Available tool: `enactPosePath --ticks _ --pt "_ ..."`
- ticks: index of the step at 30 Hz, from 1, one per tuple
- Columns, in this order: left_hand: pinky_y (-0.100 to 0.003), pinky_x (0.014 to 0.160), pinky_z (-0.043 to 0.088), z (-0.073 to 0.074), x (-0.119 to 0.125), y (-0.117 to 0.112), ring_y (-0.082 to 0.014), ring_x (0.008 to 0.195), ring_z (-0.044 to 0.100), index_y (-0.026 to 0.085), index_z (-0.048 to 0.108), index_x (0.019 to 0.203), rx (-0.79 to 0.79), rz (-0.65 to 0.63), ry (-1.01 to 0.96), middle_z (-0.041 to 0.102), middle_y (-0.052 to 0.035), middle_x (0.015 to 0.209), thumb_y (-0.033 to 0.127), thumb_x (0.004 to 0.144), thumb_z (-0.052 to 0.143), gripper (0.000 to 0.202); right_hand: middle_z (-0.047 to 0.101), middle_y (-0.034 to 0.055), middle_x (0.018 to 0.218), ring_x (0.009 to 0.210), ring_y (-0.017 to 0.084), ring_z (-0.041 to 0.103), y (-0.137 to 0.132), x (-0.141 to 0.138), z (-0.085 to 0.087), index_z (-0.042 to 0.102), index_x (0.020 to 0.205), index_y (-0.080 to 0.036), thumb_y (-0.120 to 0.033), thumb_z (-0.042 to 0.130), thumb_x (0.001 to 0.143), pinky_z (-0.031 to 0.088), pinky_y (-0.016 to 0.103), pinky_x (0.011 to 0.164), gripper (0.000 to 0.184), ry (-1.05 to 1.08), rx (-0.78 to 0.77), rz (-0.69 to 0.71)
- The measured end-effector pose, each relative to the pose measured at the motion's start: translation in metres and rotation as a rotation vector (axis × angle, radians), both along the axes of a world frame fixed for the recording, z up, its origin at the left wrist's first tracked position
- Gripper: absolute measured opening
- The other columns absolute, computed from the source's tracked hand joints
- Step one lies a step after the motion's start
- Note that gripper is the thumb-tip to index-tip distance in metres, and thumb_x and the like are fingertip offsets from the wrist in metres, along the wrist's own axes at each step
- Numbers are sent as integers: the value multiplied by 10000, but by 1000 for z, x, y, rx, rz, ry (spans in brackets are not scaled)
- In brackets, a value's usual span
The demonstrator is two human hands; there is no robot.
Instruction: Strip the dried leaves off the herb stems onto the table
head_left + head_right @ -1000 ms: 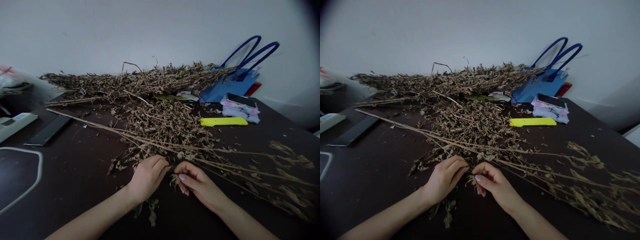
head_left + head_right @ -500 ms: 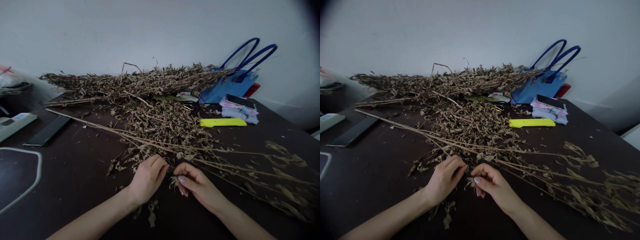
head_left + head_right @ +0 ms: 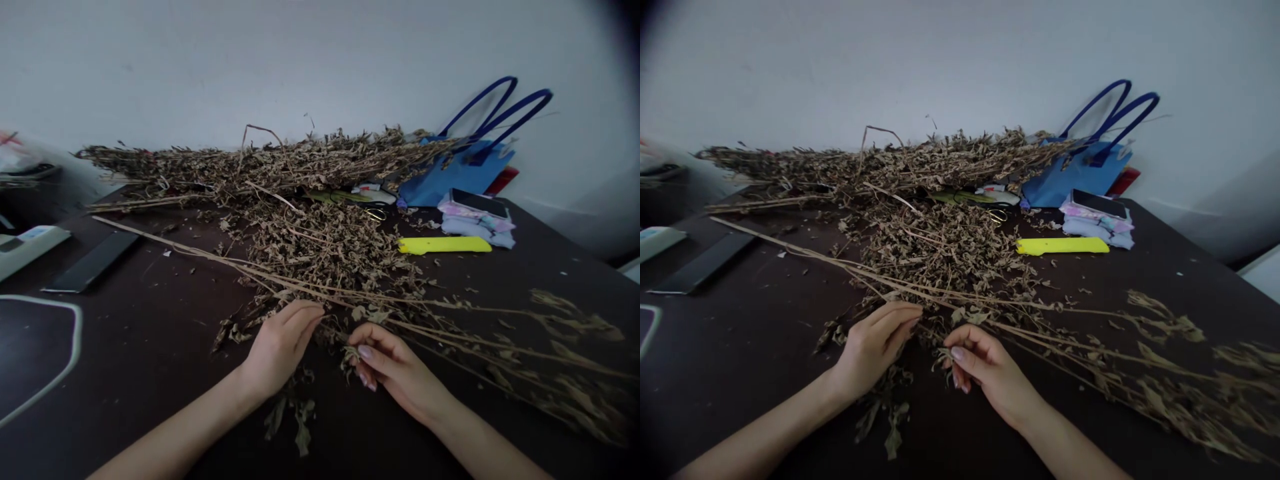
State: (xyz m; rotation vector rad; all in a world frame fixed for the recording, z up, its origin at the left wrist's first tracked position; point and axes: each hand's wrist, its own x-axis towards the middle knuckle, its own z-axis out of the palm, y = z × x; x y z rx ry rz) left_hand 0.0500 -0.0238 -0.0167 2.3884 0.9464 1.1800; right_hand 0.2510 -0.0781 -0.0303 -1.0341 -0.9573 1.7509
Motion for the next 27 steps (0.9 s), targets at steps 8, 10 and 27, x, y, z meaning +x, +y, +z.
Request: enactPosePath --ticks 8,10,27 --pt "-255 801 531 2 -3 -1 -142 949 604 172 594 1004 54 25 104 607 -69 1078 99 868 450 212 557 -3 688 510 69 475 -1 0 2 578 900 -176 -296 605 817 341 197 471 148 48 -28 -7" --pt "-255 806 529 1 -2 -2 -142 958 603 175 594 1019 53 13 121 604 -69 1093 89 869 441 231 561 0 691 511 71 477 -1 0 1 579 896 -177 -300 607 816 343 198 473 149 44 -31 -7" --pt "-206 705 483 10 -7 -1 -107 764 597 162 604 887 -8 61 45 621 -19 830 151 849 523 90 577 8 727 528 70 496 -2 0 4 581 909 -178 -277 608 813 350 190 470 141 68 -32 -10"
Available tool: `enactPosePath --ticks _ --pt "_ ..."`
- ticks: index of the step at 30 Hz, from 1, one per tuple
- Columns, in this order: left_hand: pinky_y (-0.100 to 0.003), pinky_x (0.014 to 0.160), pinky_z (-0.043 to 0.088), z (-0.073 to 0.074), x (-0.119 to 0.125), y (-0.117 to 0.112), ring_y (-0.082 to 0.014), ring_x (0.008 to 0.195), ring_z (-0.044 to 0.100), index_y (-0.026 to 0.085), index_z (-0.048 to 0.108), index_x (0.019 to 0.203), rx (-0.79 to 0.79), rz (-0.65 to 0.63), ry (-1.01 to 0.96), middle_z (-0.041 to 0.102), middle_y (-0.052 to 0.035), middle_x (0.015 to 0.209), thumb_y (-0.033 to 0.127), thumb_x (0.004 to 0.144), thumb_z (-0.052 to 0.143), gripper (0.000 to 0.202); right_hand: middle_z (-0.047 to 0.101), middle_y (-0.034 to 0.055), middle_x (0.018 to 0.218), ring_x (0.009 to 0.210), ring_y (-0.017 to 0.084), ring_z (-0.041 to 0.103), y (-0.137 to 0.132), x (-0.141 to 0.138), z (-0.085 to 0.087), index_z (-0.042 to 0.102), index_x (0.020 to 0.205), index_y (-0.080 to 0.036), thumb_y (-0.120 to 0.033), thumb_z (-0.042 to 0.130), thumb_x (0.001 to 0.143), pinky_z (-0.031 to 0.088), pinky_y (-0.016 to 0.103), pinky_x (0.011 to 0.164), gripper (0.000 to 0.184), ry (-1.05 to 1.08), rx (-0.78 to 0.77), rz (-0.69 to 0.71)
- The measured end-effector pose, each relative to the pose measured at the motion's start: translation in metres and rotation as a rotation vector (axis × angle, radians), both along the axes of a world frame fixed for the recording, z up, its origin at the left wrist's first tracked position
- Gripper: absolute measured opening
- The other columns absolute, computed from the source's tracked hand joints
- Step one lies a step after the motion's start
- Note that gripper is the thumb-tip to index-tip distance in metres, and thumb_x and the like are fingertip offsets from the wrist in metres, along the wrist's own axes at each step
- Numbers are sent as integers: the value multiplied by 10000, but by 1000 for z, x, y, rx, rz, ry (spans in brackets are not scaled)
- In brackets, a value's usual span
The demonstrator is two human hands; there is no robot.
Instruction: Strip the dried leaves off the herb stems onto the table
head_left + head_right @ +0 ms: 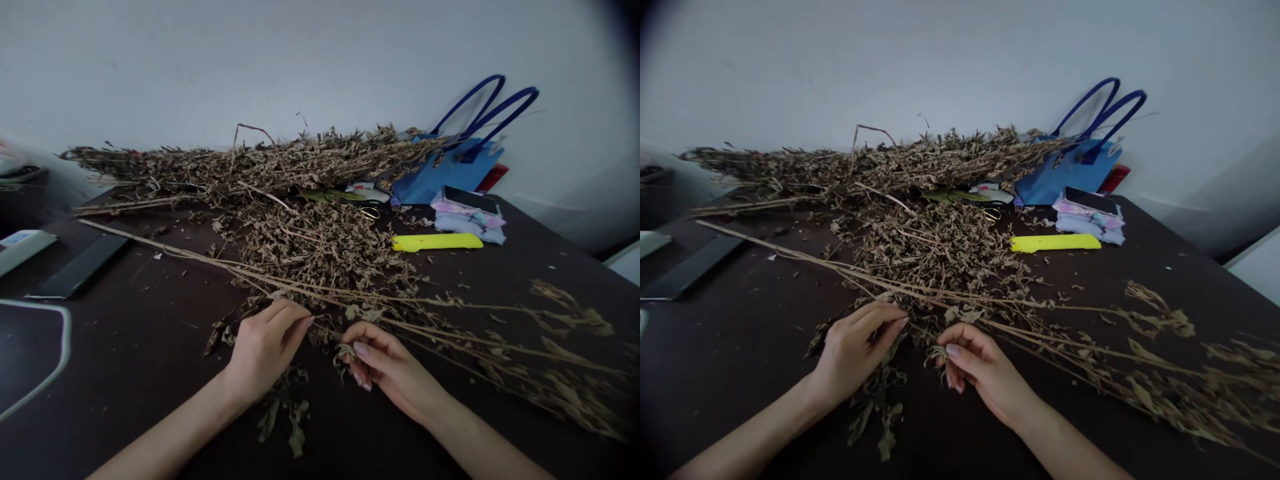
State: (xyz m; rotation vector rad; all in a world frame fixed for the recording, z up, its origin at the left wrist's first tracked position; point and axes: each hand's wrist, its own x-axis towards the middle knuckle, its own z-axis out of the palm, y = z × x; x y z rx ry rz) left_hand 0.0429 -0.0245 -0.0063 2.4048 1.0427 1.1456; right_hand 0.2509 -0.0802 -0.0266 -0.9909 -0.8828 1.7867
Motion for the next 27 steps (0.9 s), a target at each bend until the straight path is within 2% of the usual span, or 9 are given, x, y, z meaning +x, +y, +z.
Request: enactPosePath --ticks 4,7,9,12,15,17,20,24,27 --pt "-184 551 428 6 1 -3 -83 564 541 148 602 730 -139 77 -47 584 8 638 226 853 524 165 582 11 737 524 67 496 1 0 1 578 907 -178 -274 615 806 352 188 466 144 19 -7 -1" --pt "-179 480 390 11 1 -4 -80 487 500 140 607 691 -264 139 -99 557 14 544 280 854 517 233 578 13 733 524 69 499 1 1 0 577 914 -176 -261 610 811 359 188 462 138 49 -8 8" --pt "-175 462 376 13 1 -6 -80 474 495 137 619 702 -318 160 -148 555 14 524 294 856 512 245 570 12 732 520 70 502 1 1 -1 579 914 -174 -252 604 814 363 188 455 130 85 0 12" --pt "-175 468 371 14 1 -9 -79 469 489 135 621 684 -311 176 -178 545 12 508 297 857 509 262 560 7 725 505 66 499 1 1 -2 582 912 -174 -243 600 815 370 185 445 121 142 15 -5" --pt "-184 476 369 13 3 -12 -81 466 483 132 612 641 -343 129 -78 538 3 500 325 859 500 312 558 3 715 502 62 500 1 1 -1 582 911 -176 -229 602 813 375 179 444 112 168 10 -18" --pt "-184 467 368 11 6 -12 -81 448 487 134 609 621 -474 62 6 537 2 478 362 865 483 357 551 -3 703 509 64 507 2 1 -1 582 911 -178 -220 602 814 382 178 449 108 168 4 -16" --pt "-175 410 354 8 10 -12 -77 381 476 140 630 710 -789 -3 9 540 12 443 427 870 452 374 544 -8 704 517 63 510 2 1 0 578 912 -180 -218 602 815 387 178 456 107 162 6 -8" --pt "-158 335 316 5 15 -11 -93 383 504 135 588 1013 -1178 -90 -240 562 17 501 459 833 507 380 541 -1 734 524 61 502 1 1 -1 572 914 -177 -228 600 816 380 179 458 114 149 13 10" --pt "-131 337 264 6 19 -11 -53 432 480 134 555 1088 -1319 -122 -508 615 -19 669 397 810 578 383 537 3 758 536 60 503 0 1 -1 568 917 -175 -225 591 822 379 181 465 110 133 22 19"
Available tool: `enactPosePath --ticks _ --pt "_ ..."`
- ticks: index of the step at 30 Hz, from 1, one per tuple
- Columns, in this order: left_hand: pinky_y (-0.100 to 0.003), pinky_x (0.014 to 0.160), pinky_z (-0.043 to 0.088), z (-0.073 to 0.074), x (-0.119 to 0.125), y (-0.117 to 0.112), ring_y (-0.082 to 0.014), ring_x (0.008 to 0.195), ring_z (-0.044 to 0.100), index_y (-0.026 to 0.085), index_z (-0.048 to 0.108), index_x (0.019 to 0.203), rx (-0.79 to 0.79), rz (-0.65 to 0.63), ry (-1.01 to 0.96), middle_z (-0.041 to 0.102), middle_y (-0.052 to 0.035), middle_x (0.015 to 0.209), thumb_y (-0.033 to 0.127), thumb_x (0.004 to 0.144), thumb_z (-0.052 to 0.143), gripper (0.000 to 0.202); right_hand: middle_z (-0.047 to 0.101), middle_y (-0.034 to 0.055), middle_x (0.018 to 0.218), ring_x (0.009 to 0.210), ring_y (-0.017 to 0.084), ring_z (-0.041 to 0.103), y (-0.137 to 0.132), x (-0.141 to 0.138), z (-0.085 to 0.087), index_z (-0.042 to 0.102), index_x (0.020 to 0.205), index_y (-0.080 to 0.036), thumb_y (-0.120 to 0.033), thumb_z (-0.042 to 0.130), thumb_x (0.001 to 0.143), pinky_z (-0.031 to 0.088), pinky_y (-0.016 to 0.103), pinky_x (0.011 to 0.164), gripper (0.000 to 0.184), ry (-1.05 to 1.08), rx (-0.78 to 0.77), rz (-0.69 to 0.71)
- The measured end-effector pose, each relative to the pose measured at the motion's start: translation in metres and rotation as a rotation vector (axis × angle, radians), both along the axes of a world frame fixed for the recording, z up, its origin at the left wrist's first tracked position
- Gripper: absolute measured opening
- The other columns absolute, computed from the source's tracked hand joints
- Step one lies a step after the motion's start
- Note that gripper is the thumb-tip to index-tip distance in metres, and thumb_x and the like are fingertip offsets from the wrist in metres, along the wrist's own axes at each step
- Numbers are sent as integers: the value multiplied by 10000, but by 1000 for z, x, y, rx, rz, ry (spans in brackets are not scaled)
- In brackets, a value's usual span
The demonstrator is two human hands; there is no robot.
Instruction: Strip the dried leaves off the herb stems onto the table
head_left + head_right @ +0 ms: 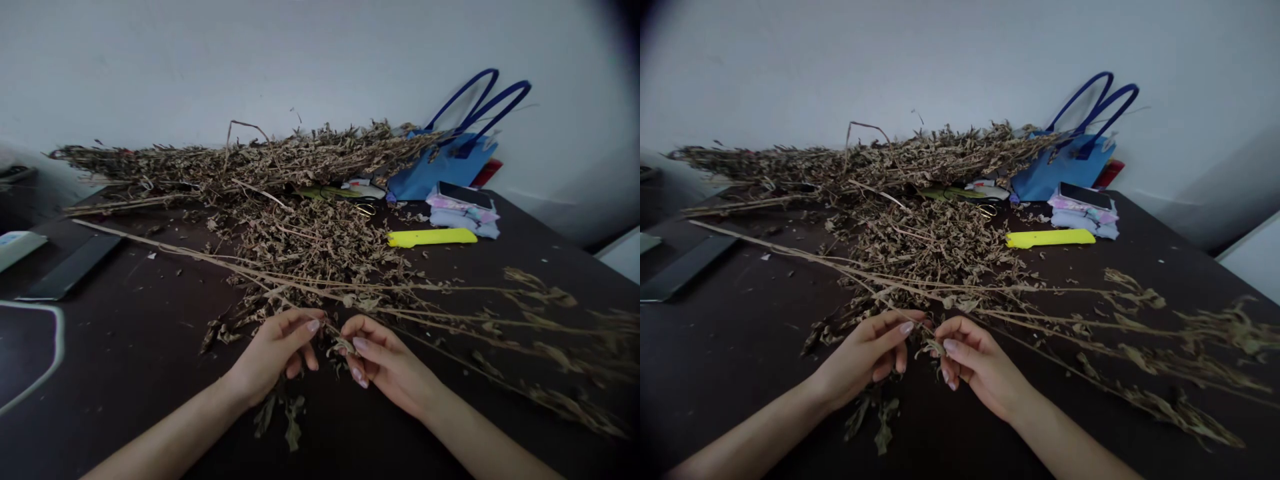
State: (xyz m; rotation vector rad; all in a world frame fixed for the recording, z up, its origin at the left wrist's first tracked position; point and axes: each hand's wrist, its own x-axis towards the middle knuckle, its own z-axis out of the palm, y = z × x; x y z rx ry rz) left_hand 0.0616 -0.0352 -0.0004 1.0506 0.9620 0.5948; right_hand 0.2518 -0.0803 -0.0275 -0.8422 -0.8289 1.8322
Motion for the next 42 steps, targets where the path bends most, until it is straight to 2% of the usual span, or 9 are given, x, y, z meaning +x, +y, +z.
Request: enactPosePath --ticks 4,8,15,19,21,29,36,40,42 --pt "-124 346 187 -2 1 0 3 460 399 122 605 971 -107 93 -171 616 -80 944 359 798 616 293 527 -4 735 538 61 501 -1 0 1 568 913 -174 -224 589 827 382 184 473 101 -35 14 8" --pt "-123 358 180 -5 1 0 8 458 364 110 610 885 -122 112 -220 612 -58 856 338 789 638 249 504 -22 683 533 62 500 -1 -1 2 572 913 -175 -227 593 826 378 184 474 103 -59 42 15" --pt "-127 350 173 -2 3 -1 4 444 379 111 578 865 -148 107 -223 610 -51 831 340 786 636 249 500 -28 694 534 57 498 -1 -1 3 571 907 -175 -229 586 834 373 183 473 92 -95 63 14" --pt "-128 356 189 -3 3 -2 -19 422 355 118 567 909 -134 63 -178 530 17 577 318 773 651 257 497 -28 708 539 57 506 -1 -2 4 572 905 -173 -236 586 835 382 183 477 96 -123 85 0" --pt "-127 359 193 -3 3 -3 -24 421 351 117 565 930 -120 46 -160 494 35 530 293 765 659 259 499 -27 720 537 55 507 0 -2 5 572 901 -173 -239 591 831 384 183 476 98 -140 95 -6" --pt "-126 356 218 -3 3 -2 -18 466 410 125 568 932 -104 34 -153 582 -16 773 243 732 681 258 540 5 842 570 63 505 -1 -1 2 565 937 -187 -253 604 819 404 202 501 141 -206 125 6" --pt "-124 345 216 -3 4 -4 -29 426 376 124 559 952 -83 -18 -93 496 37 569 336 768 643 293 540 7 857 578 72 505 -2 0 1 547 972 -207 -264 585 831 408 218 514 156 -253 159 8" --pt "-124 349 257 -5 5 -5 -37 472 439 122 555 957 -41 -76 -69 529 10 679 365 755 652 330 542 5 832 586 76 512 -2 0 3 543 978 -203 -267 576 838 415 221 524 157 -305 191 24" --pt "-127 359 276 -7 5 -6 -45 484 444 120 565 975 -19 -122 -44 526 9 673 368 760 643 337 542 5 827 592 77 516 -2 0 5 542 984 -203 -275 571 841 427 224 535 162 -336 203 31"
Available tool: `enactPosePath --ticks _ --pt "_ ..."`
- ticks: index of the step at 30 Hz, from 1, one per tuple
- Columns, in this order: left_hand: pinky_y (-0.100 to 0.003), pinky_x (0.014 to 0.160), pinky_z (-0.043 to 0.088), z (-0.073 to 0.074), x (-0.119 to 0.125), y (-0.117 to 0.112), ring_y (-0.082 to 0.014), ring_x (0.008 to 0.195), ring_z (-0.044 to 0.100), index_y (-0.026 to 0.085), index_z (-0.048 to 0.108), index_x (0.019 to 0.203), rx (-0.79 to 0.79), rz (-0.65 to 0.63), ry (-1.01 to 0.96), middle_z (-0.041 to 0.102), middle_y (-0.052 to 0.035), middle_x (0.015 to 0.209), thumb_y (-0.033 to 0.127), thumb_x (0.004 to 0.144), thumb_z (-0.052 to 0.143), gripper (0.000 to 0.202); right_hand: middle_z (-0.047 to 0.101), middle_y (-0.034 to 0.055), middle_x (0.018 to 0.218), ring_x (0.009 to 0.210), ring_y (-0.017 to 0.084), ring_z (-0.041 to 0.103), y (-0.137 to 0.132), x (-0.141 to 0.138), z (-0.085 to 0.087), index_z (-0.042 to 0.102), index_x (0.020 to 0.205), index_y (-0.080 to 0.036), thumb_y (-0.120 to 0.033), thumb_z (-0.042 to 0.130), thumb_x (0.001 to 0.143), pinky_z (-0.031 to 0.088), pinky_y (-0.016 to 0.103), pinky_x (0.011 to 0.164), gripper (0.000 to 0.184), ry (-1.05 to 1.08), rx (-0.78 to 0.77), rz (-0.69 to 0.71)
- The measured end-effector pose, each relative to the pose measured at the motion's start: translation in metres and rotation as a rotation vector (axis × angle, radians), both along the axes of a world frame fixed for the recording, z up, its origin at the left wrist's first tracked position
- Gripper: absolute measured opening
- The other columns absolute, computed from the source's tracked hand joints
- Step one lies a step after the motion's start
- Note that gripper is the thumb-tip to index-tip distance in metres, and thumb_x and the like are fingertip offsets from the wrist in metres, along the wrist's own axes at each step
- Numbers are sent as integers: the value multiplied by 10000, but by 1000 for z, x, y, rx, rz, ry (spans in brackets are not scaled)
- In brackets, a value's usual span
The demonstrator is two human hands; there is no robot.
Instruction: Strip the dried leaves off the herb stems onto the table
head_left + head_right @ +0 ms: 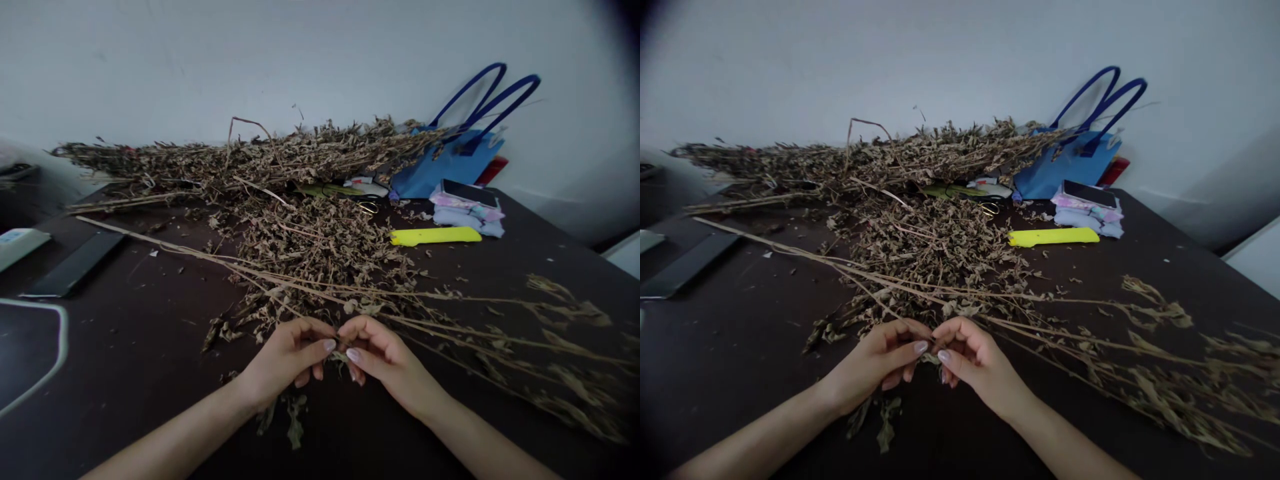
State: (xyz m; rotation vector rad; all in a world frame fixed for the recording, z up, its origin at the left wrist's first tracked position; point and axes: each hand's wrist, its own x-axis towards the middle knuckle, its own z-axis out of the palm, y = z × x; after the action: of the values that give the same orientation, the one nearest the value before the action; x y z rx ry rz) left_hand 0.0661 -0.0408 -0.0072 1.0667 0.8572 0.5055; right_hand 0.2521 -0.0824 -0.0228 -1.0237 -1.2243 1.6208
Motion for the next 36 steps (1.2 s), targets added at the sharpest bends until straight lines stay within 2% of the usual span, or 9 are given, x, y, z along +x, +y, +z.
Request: enactPosePath --ticks 7,14,19,21,24,27,29,31,36 --pt "-142 374 264 -2 -1 0 -40 419 355 111 603 968 29 40 30 450 49 511 351 773 617 310 543 -11 740 612 93 540 0 -2 4 524 967 -190 -322 580 831 458 229 566 197 -120 11 -53" --pt "-145 369 251 -3 0 0 -34 375 342 123 591 972 23 29 55 461 56 487 389 791 598 322 503 -38 594 460 63 469 -1 0 -1 525 792 -163 -410 535 843 393 196 443 252 -232 -43 -23" --pt "-174 320 218 4 -2 0 -53 290 335 112 593 754 33 -62 184 503 11 427 553 868 367 509 495 -43 585 464 60 459 -1 0 3 528 778 -166 -408 545 838 387 195 449 250 -218 -18 -41" --pt "-191 342 264 9 -6 -1 -81 300 400 124 593 687 187 -76 318 500 2 401 547 890 302 552 495 -43 576 461 61 458 -1 -1 4 523 762 -164 -413 546 836 384 195 446 261 -200 -32 -44" --pt "-215 464 353 16 -13 1 -100 409 480 148 576 616 687 47 544 518 -3 454 425 901 387 441 491 -44 559 454 60 450 -1 -2 3 517 746 -161 -418 546 835 372 190 436 273 -158 -66 -51" --pt "-243 612 411 19 -18 5 -138 613 555 159 622 761 1071 163 585 607 -40 678 286 864 488 211 489 -45 548 440 55 435 0 -2 1 517 740 -159 -419 547 836 355 183 423 278 -117 -92 -65" --pt "-286 756 426 17 -19 8 -176 785 572 176 624 929 1213 176 529 630 -64 844 221 832 528 144 492 -43 548 436 53 431 0 -2 -1 517 735 -158 -419 544 839 347 180 419 282 -94 -97 -69" --pt "-345 864 396 13 -18 11 -206 920 546 193 602 1025 1313 120 481 624 -78 974 173 817 528 222 491 -43 545 432 52 426 0 -2 -2 516 724 -158 -422 538 844 341 179 415 290 -72 -101 -71" --pt "-392 885 359 3 -14 12 -228 1025 495 211 557 1125 1434 -65 518 603 -82 1108 113 840 470 314 481 -46 527 422 52 411 0 -3 -3 508 708 -157 -421 529 851 326 175 402 300 -22 -120 -60"
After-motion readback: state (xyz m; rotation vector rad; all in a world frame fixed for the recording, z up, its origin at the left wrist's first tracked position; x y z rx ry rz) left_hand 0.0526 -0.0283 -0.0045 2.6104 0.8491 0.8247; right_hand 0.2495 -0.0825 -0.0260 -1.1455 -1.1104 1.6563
